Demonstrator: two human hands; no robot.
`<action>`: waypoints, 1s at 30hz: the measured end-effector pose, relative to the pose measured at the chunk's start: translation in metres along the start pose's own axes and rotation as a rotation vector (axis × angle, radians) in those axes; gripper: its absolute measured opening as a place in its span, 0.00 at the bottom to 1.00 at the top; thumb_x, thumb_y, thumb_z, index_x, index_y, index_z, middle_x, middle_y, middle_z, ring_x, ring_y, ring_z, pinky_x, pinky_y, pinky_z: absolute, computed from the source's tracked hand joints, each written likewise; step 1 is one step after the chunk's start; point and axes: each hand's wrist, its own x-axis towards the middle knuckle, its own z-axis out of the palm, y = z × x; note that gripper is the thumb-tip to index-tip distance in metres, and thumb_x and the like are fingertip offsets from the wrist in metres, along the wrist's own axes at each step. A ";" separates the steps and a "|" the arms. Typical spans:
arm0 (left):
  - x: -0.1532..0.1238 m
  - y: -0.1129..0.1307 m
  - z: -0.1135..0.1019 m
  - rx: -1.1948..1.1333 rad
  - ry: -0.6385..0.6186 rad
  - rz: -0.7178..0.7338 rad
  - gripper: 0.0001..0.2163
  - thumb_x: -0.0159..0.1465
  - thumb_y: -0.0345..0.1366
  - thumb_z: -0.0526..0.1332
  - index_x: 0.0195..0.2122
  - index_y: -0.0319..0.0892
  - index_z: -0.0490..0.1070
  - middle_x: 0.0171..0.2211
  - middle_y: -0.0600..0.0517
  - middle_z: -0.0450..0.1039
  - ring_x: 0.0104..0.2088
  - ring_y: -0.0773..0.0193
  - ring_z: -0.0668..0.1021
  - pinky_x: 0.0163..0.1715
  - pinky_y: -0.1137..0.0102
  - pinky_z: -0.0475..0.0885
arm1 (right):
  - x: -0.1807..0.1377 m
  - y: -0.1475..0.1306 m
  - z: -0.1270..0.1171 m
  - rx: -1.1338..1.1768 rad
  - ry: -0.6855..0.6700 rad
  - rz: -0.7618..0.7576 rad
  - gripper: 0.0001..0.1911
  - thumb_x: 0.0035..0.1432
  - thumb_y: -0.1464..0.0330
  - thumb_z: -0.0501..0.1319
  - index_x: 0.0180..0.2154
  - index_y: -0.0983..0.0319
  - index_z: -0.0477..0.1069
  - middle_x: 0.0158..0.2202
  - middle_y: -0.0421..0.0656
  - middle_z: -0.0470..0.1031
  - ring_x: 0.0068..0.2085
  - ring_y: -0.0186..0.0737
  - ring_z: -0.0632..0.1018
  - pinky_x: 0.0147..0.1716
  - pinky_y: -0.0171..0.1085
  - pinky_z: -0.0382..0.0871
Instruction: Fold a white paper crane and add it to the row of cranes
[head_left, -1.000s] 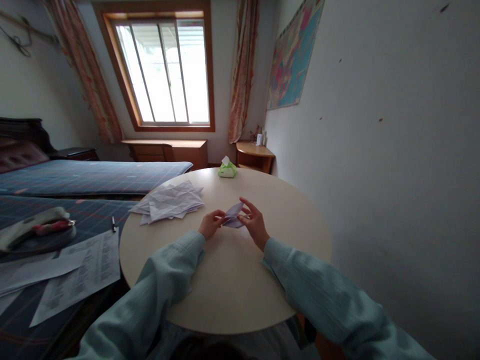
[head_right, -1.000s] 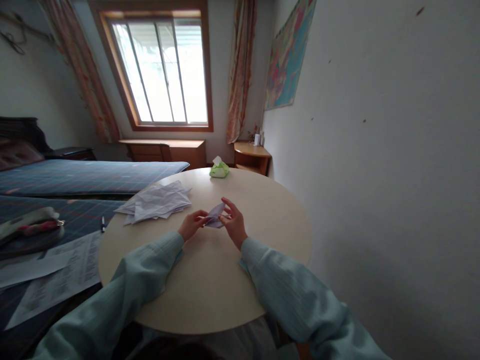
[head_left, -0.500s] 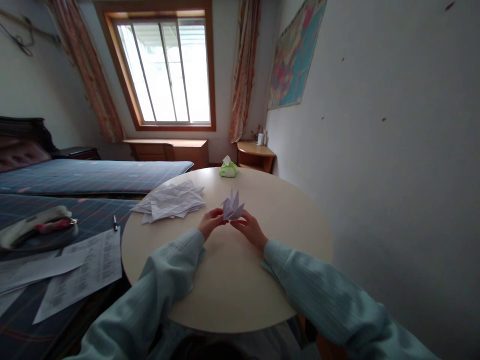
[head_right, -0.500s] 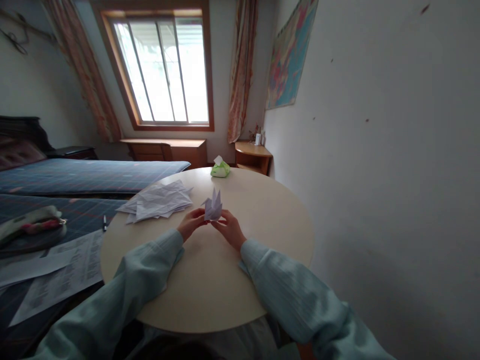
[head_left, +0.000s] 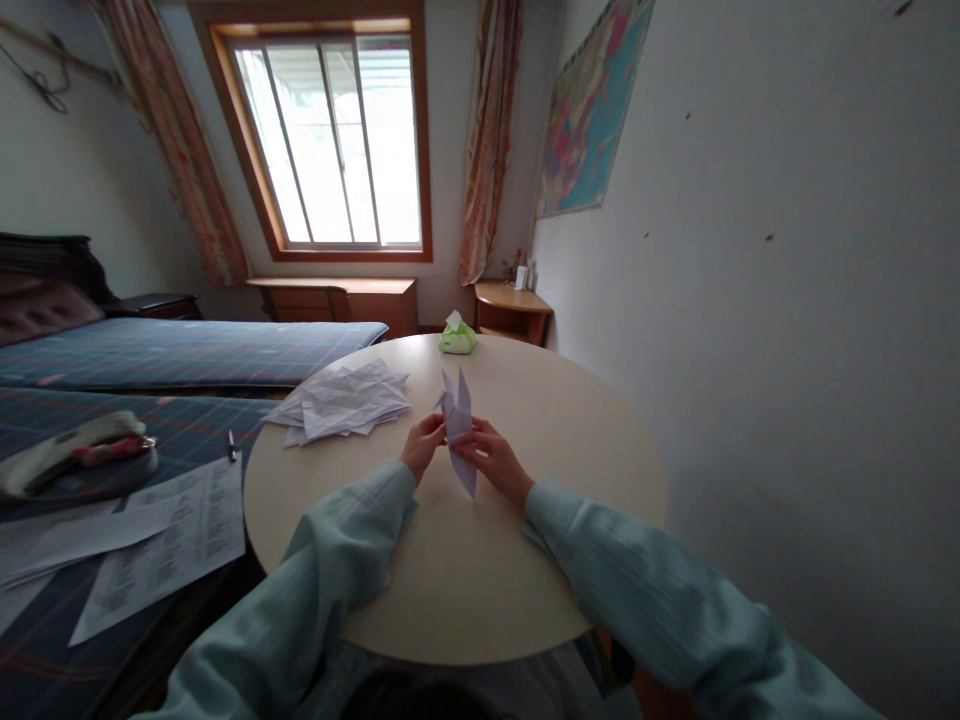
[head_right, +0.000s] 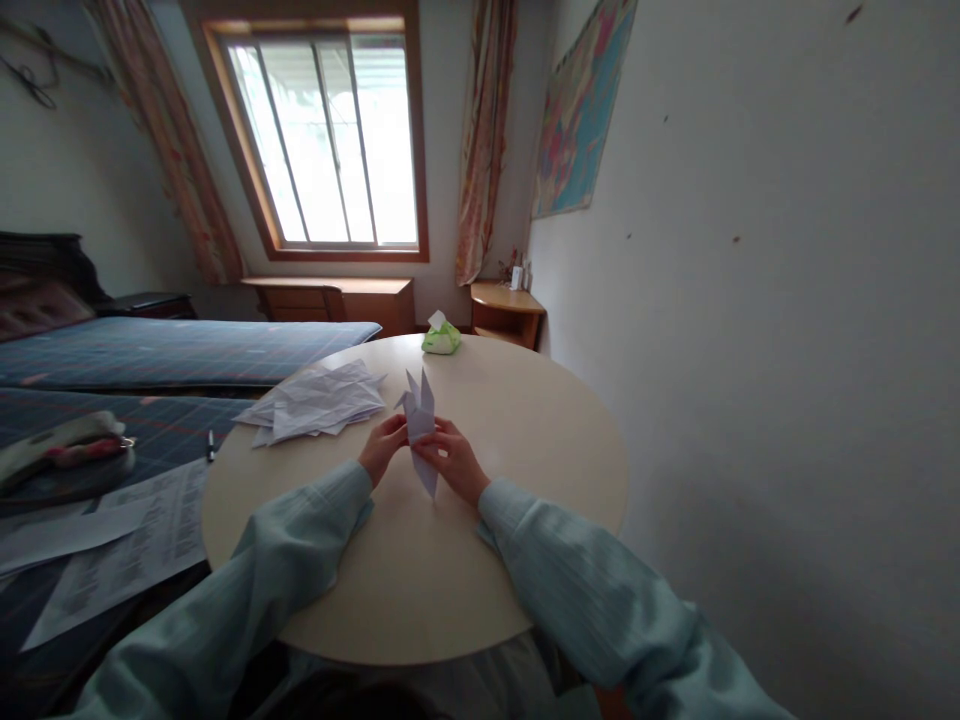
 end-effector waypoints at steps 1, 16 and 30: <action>-0.001 0.000 0.000 0.029 -0.033 0.002 0.14 0.43 0.43 0.63 0.24 0.37 0.68 0.20 0.55 0.67 0.23 0.72 0.67 0.25 0.75 0.62 | 0.000 -0.001 0.000 -0.073 0.043 -0.049 0.09 0.44 0.62 0.60 0.28 0.60 0.72 0.47 0.44 0.61 0.45 0.40 0.67 0.46 0.40 0.60; -0.003 0.007 0.002 0.209 0.014 0.281 0.10 0.49 0.41 0.58 0.23 0.38 0.68 0.37 0.49 0.62 0.40 0.63 0.67 0.38 0.71 0.63 | -0.001 -0.009 -0.001 -0.093 0.064 -0.115 0.18 0.45 0.67 0.59 0.41 0.59 0.60 0.41 0.43 0.63 0.36 0.35 0.71 0.35 0.36 0.68; -0.012 0.023 0.013 0.031 -0.198 -0.082 0.20 0.39 0.48 0.64 0.24 0.38 0.62 0.18 0.58 0.63 0.20 0.74 0.66 0.20 0.77 0.60 | 0.003 -0.009 -0.005 0.154 0.173 0.114 0.18 0.43 0.63 0.60 0.37 0.58 0.57 0.23 0.35 0.67 0.23 0.32 0.71 0.21 0.32 0.66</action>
